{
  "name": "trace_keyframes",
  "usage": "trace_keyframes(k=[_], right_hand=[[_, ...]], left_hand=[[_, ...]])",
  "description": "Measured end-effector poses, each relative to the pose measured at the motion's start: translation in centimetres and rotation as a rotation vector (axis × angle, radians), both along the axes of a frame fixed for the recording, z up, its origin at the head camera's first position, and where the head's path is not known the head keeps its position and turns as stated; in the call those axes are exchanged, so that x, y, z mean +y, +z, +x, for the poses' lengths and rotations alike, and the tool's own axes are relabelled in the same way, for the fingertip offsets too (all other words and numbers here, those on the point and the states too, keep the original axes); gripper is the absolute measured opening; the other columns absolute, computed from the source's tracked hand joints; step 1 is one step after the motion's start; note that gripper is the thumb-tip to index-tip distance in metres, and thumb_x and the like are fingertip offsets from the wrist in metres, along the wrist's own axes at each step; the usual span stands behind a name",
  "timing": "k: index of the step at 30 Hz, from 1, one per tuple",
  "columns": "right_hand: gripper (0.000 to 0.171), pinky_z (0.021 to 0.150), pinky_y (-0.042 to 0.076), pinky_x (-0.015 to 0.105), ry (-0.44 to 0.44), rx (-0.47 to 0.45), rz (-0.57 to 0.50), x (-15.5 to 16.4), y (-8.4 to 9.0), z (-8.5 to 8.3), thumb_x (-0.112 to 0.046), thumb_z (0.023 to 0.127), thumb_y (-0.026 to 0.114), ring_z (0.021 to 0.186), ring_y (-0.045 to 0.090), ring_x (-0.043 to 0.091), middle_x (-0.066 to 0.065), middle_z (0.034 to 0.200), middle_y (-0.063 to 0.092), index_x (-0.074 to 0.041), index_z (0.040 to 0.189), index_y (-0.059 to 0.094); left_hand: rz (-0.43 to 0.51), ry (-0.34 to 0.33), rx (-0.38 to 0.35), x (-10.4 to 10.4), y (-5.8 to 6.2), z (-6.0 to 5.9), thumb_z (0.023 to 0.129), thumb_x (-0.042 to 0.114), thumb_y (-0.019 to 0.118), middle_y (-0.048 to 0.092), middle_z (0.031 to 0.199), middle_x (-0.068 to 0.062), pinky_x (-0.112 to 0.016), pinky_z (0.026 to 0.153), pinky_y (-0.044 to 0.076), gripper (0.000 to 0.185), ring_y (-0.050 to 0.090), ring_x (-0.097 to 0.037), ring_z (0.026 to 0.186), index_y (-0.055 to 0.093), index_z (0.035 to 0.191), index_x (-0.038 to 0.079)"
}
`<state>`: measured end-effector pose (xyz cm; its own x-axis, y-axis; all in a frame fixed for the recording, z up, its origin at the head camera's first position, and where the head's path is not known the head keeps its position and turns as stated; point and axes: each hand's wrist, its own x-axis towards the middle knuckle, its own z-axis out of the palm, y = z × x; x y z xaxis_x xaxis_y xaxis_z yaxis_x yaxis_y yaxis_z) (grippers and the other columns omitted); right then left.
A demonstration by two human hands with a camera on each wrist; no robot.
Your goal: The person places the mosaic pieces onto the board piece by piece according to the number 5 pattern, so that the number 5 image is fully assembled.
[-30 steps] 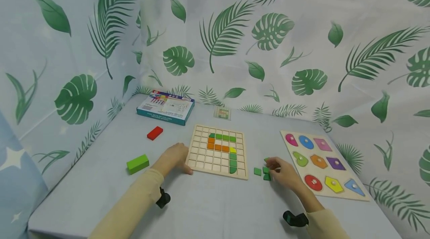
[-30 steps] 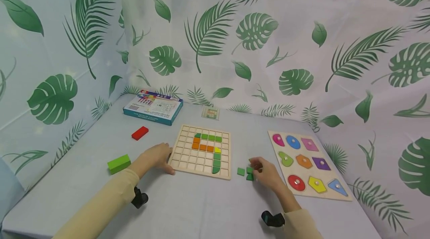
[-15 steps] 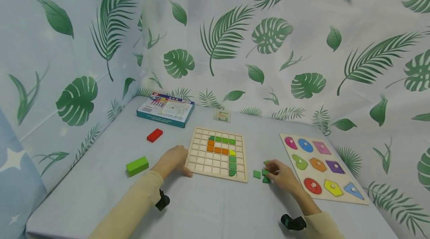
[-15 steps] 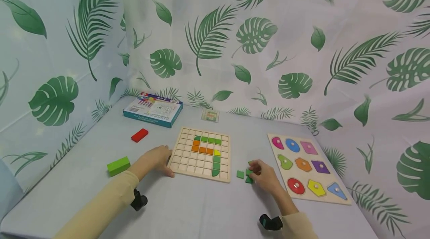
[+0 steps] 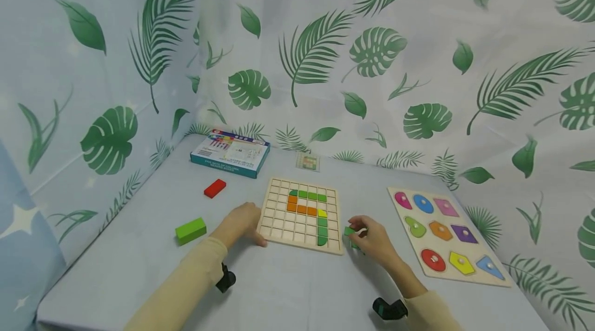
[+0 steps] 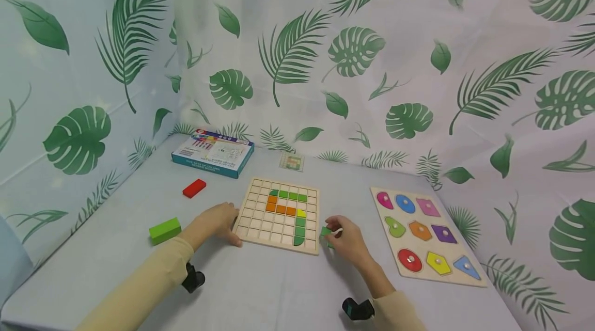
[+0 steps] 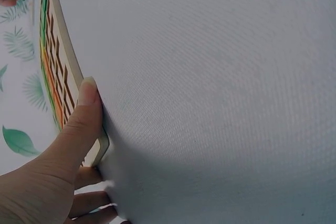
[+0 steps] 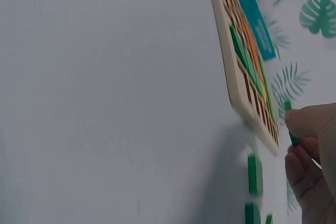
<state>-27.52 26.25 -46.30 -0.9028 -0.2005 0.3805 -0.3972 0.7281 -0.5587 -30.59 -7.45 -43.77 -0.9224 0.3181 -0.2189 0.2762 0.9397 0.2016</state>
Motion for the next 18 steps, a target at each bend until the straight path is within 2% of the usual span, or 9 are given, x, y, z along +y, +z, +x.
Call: trace_keyframes(k=[9,18], right_hand=[[0.034,0.066,0.053,0.03,0.103,-0.009,-0.027,-4.0,-0.4,-0.1,0.006,0.073,0.074,0.079,0.06,0.018,0.007,0.088,0.064,0.001,0.104,0.062],[0.033,0.064,0.052,0.028,0.2,0.004,-0.003,-6.1,-0.6,0.1,0.006,0.073,0.075,0.076,0.059,0.018,0.003,0.085,0.061,0.001,0.103,0.062]], left_hand=[[-0.008,-0.014,0.018,0.0,0.0,0.1,0.059,0.047,0.087,0.061,0.103,-0.014,-0.037,0.088,0.046,0.067,0.054,-0.02,0.088,0.065,0.102,0.0],[-0.017,-0.023,0.029,0.0,-0.2,0.0,0.06,0.047,0.086,0.061,0.106,-0.014,-0.038,0.089,0.046,0.065,0.055,-0.021,0.091,0.066,0.102,0.002]])
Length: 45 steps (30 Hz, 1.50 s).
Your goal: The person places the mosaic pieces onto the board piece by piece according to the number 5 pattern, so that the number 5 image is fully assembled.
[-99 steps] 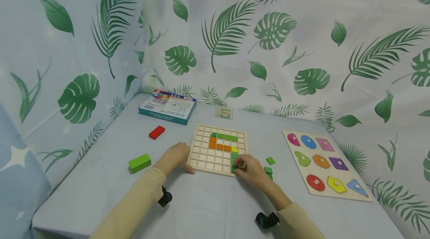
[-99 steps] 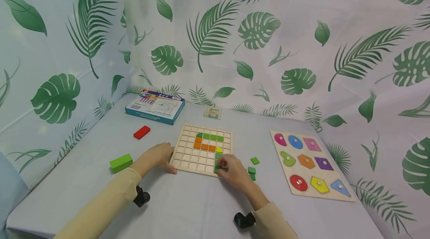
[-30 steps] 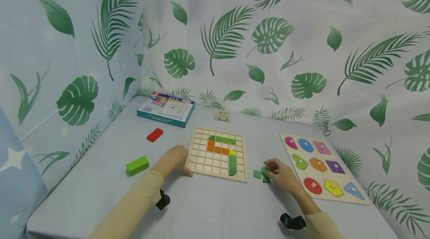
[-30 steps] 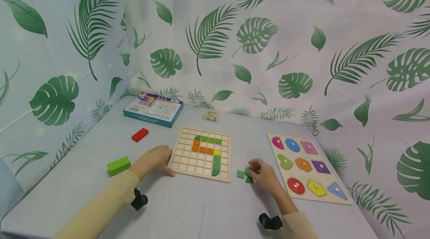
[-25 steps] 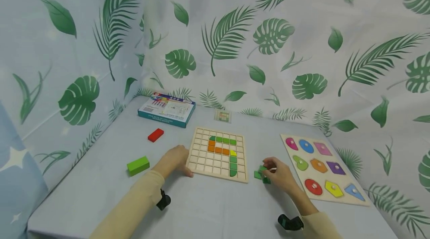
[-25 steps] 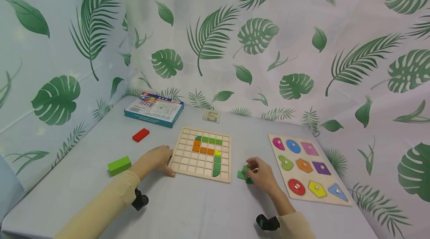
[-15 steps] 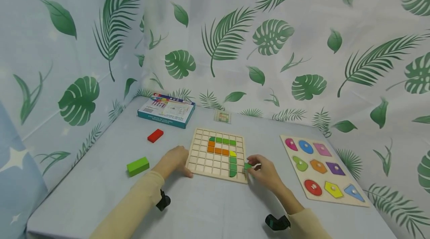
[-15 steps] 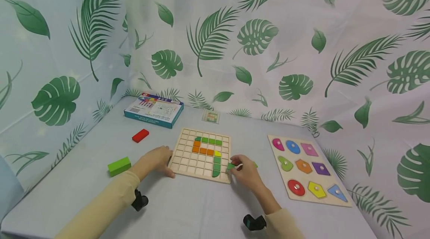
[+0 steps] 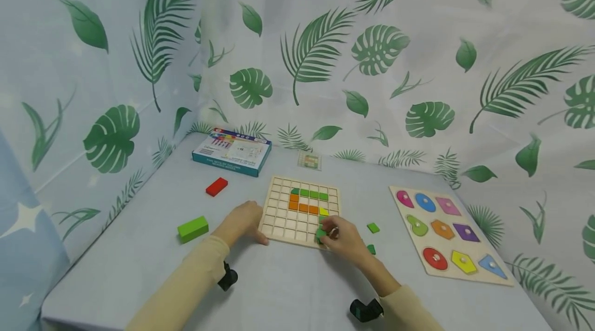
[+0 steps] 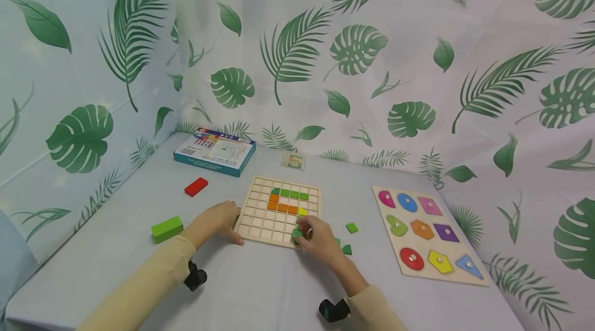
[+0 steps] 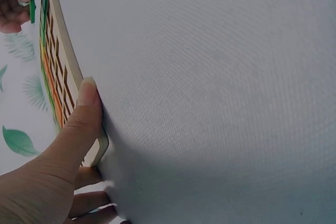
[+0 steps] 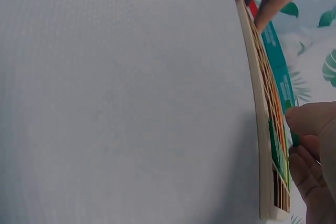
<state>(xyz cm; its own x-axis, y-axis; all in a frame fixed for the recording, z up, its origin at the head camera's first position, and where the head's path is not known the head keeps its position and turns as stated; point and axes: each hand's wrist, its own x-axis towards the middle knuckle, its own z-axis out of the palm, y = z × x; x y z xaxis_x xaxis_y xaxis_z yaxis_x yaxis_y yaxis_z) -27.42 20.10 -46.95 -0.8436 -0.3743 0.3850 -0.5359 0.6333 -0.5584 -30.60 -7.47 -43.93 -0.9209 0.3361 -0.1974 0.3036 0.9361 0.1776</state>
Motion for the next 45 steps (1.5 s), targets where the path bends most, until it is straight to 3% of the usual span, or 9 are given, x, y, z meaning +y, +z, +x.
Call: trace_keyframes(k=[14,20,27,32,40,45], right_hand=[[0.033,0.066,0.051,0.023,-0.017,-0.036,0.089,-2.1,-0.5,-0.3,-0.001,0.072,0.077,0.074,0.057,0.008,-0.003,0.086,0.061,-0.004,0.102,0.063],[0.033,0.067,0.051,0.023,-0.024,-0.026,0.121,-2.1,-0.8,-0.5,-0.001,0.072,0.077,0.075,0.057,0.008,-0.004,0.085,0.061,-0.005,0.101,0.063],[0.036,0.073,0.05,0.031,-0.054,-0.016,0.14,-2.1,-0.4,-0.3,-0.004,0.071,0.079,0.082,0.057,0.01,-0.004,0.087,0.062,-0.006,0.104,0.063],[0.036,0.073,0.05,0.032,-0.051,0.002,0.117,-1.6,-0.4,-0.2,-0.002,0.072,0.078,0.084,0.058,0.013,-0.001,0.091,0.063,-0.006,0.104,0.063],[0.032,0.072,0.053,0.029,-0.024,0.036,-0.013,0.2,0.1,0.0,0.008,0.074,0.071,0.086,0.061,0.021,0.009,0.094,0.064,0.003,0.105,0.062],[0.028,0.075,0.053,0.035,-0.079,0.043,-0.037,1.6,0.4,0.4,0.008,0.077,0.07,0.086,0.062,0.024,0.01,0.093,0.065,0.002,0.103,0.062]], left_hand=[[-0.014,-0.016,0.007,-0.2,-0.1,-0.1,0.06,0.049,0.086,0.062,0.096,-0.011,-0.036,0.085,0.047,0.064,0.055,-0.019,0.085,0.066,0.099,0.003],[-0.02,0.005,-0.025,-0.1,0.0,-0.3,0.06,0.049,0.086,0.062,0.096,-0.011,-0.036,0.085,0.047,0.067,0.053,-0.018,0.083,0.066,0.103,0.002],[-0.01,0.008,-0.021,0.0,-0.2,-0.4,0.06,0.048,0.086,0.06,0.102,-0.012,-0.036,0.087,0.046,0.069,0.052,-0.018,0.085,0.065,0.106,0.002],[-0.004,0.012,-0.03,0.1,-0.1,-0.3,0.06,0.047,0.086,0.06,0.106,-0.013,-0.037,0.089,0.045,0.071,0.052,-0.02,0.088,0.065,0.11,0.002],[0.001,-0.015,-0.008,0.2,0.0,-0.3,0.058,0.046,0.087,0.061,0.104,-0.015,-0.038,0.091,0.044,0.068,0.055,-0.023,0.095,0.065,0.105,0.001],[0.007,-0.018,-0.002,0.1,0.0,0.0,0.059,0.045,0.087,0.061,0.097,-0.012,-0.038,0.088,0.046,0.062,0.054,-0.021,0.088,0.066,0.099,0.003]])
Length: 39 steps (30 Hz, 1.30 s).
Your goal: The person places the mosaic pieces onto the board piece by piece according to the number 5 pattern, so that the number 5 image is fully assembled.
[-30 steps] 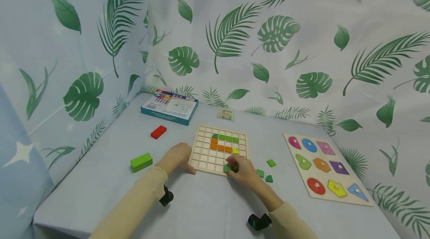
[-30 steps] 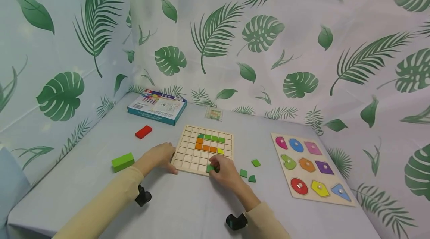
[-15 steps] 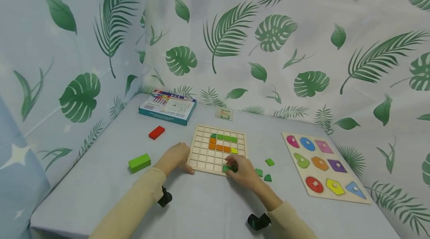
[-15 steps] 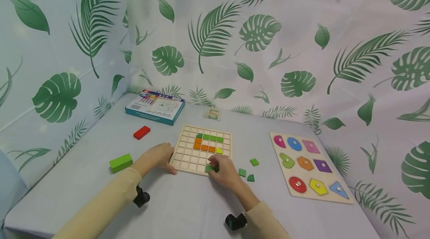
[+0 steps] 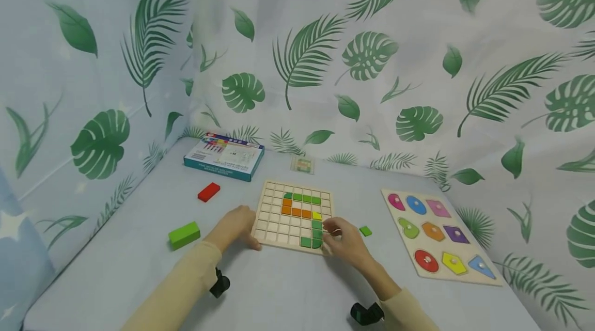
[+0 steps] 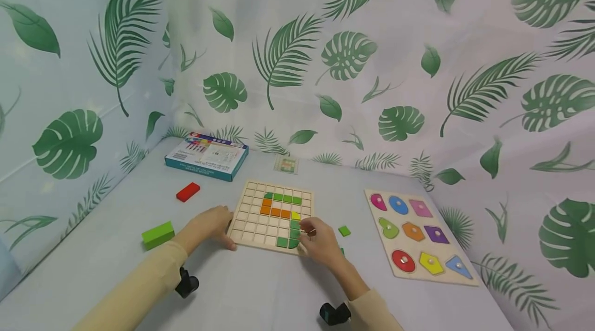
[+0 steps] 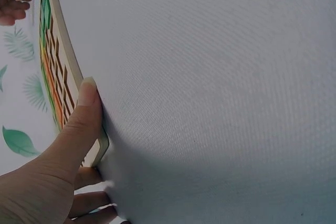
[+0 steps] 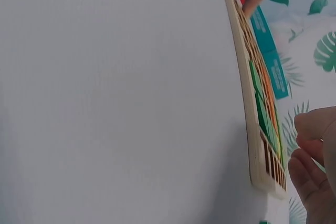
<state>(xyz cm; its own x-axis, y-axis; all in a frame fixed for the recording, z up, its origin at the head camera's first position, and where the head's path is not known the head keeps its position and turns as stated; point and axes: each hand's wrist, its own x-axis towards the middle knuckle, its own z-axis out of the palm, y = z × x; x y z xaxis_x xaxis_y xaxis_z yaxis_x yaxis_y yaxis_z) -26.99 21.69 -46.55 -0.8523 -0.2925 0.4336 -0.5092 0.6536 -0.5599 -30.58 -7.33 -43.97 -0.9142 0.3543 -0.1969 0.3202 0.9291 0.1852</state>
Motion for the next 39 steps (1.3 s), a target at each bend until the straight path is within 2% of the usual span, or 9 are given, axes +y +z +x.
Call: trace_keyframes(k=[4,9,13,19,22,29,34,39], right_hand=[[0.027,0.076,0.053,0.037,-0.065,-0.024,0.003,1.3,-0.4,0.3,0.007,0.077,0.071,0.087,0.062,0.023,0.008,0.092,0.065,0.0,0.102,0.063],[0.027,0.077,0.053,0.037,-0.113,-0.018,0.016,2.7,-0.8,0.5,0.006,0.077,0.071,0.087,0.062,0.023,0.008,0.092,0.065,-0.001,0.101,0.063],[0.03,0.076,0.053,0.036,-0.127,-0.012,0.044,3.6,-0.9,0.6,0.007,0.073,0.073,0.086,0.062,0.022,0.007,0.091,0.065,-0.001,0.1,0.063],[0.035,0.075,0.053,0.036,-0.141,0.015,0.061,4.9,-0.9,0.7,0.007,0.071,0.074,0.085,0.061,0.021,0.006,0.091,0.065,0.0,0.104,0.063],[0.039,0.076,0.052,0.036,-0.145,-0.016,0.064,5.4,-1.0,0.9,0.005,0.07,0.076,0.085,0.061,0.02,0.006,0.091,0.064,0.0,0.107,0.062],[0.05,0.084,0.049,0.038,-0.176,-0.153,0.127,6.1,-1.2,1.2,-0.002,0.07,0.079,0.089,0.058,0.014,0.0,0.095,0.062,-0.005,0.116,0.059],[0.05,0.082,0.049,0.037,-0.184,-0.179,0.132,6.6,-1.1,1.1,0.003,0.07,0.077,0.085,0.057,0.013,-0.002,0.09,0.06,-0.005,0.116,0.059],[0.045,0.078,0.05,0.032,-0.186,-0.168,0.122,6.9,-1.2,1.0,0.005,0.072,0.074,0.082,0.056,0.011,-0.004,0.086,0.059,-0.005,0.114,0.059]], left_hand=[[0.005,0.005,0.0,-0.2,0.0,0.6,0.059,0.044,0.087,0.061,0.095,-0.013,-0.039,0.088,0.046,0.06,0.054,-0.021,0.086,0.065,0.096,0.002],[0.021,0.004,0.016,-0.5,-0.1,0.7,0.058,0.044,0.088,0.061,0.09,-0.011,-0.038,0.085,0.047,0.057,0.053,-0.019,0.081,0.064,0.089,0.002],[0.033,-0.009,0.02,-0.5,0.0,0.7,0.058,0.043,0.088,0.061,0.086,-0.009,-0.038,0.083,0.048,0.054,0.051,-0.017,0.078,0.063,0.085,0.003],[0.043,-0.005,0.035,-0.3,0.4,0.8,0.058,0.043,0.088,0.061,0.089,-0.01,-0.038,0.084,0.047,0.056,0.052,-0.018,0.08,0.064,0.088,0.002],[0.045,-0.004,0.035,-0.3,0.5,0.8,0.058,0.042,0.088,0.061,0.088,-0.009,-0.038,0.084,0.047,0.055,0.051,-0.017,0.079,0.064,0.088,0.003],[0.039,0.02,0.015,-0.3,0.4,0.6,0.058,0.043,0.088,0.06,0.086,-0.008,-0.037,0.082,0.048,0.055,0.051,-0.017,0.076,0.064,0.088,0.004],[0.049,0.018,0.014,-0.2,0.2,0.6,0.057,0.043,0.088,0.061,0.089,-0.008,-0.037,0.083,0.048,0.057,0.051,-0.017,0.078,0.065,0.092,0.005],[0.052,0.008,0.019,-0.3,0.1,0.6,0.058,0.043,0.088,0.061,0.091,-0.01,-0.038,0.084,0.047,0.057,0.052,-0.018,0.08,0.065,0.092,0.004]])
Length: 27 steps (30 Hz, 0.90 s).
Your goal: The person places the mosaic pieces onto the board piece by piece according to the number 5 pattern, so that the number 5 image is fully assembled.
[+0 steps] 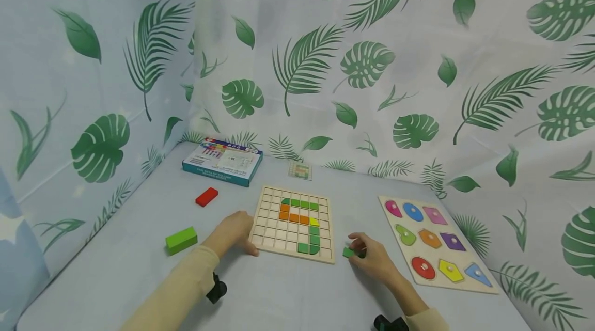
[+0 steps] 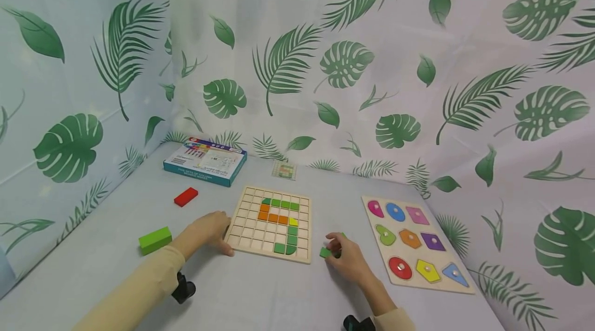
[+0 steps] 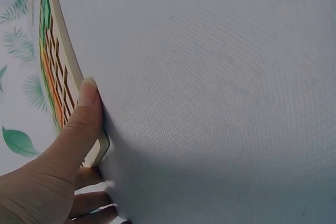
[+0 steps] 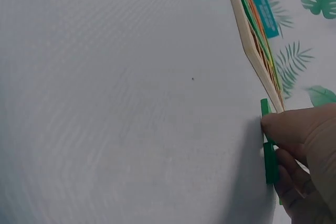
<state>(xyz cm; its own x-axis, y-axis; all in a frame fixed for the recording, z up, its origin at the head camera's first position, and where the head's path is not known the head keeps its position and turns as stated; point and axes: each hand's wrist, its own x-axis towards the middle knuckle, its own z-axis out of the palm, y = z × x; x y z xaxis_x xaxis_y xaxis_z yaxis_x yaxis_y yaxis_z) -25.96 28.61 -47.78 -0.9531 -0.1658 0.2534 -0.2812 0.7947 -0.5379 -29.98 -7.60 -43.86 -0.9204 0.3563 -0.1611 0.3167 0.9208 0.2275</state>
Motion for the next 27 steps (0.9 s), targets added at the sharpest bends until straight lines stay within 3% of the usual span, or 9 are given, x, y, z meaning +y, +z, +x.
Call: trace_keyframes(k=[9,20,27], right_hand=[[0.041,0.075,0.052,0.031,0.002,0.057,-0.046,-1.0,0.4,-0.3,0.007,0.073,0.072,0.081,0.061,0.015,-0.001,0.085,0.06,-0.001,0.111,0.06],[0.049,0.071,0.053,0.028,0.12,0.108,-0.151,-4.2,1.3,-1.6,0.009,0.075,0.071,0.081,0.062,0.016,0.002,0.088,0.062,0.004,0.12,0.055],[0.048,0.072,0.054,0.032,0.2,0.109,-0.176,-6.8,1.3,-1.9,0.009,0.075,0.069,0.082,0.063,0.017,0.003,0.089,0.063,0.003,0.121,0.054]], left_hand=[[-0.011,-0.003,0.01,0.0,-0.2,-0.2,0.057,0.045,0.088,0.061,0.089,-0.01,-0.037,0.083,0.048,0.056,0.051,-0.017,0.078,0.064,0.088,0.005],[-0.022,0.005,0.003,0.0,-0.1,0.0,0.059,0.045,0.087,0.06,0.095,-0.012,-0.037,0.083,0.048,0.06,0.052,-0.018,0.081,0.065,0.094,0.001],[-0.039,0.008,0.004,0.0,0.0,0.0,0.059,0.046,0.087,0.06,0.097,-0.013,-0.037,0.085,0.047,0.063,0.054,-0.02,0.085,0.065,0.098,0.001]])
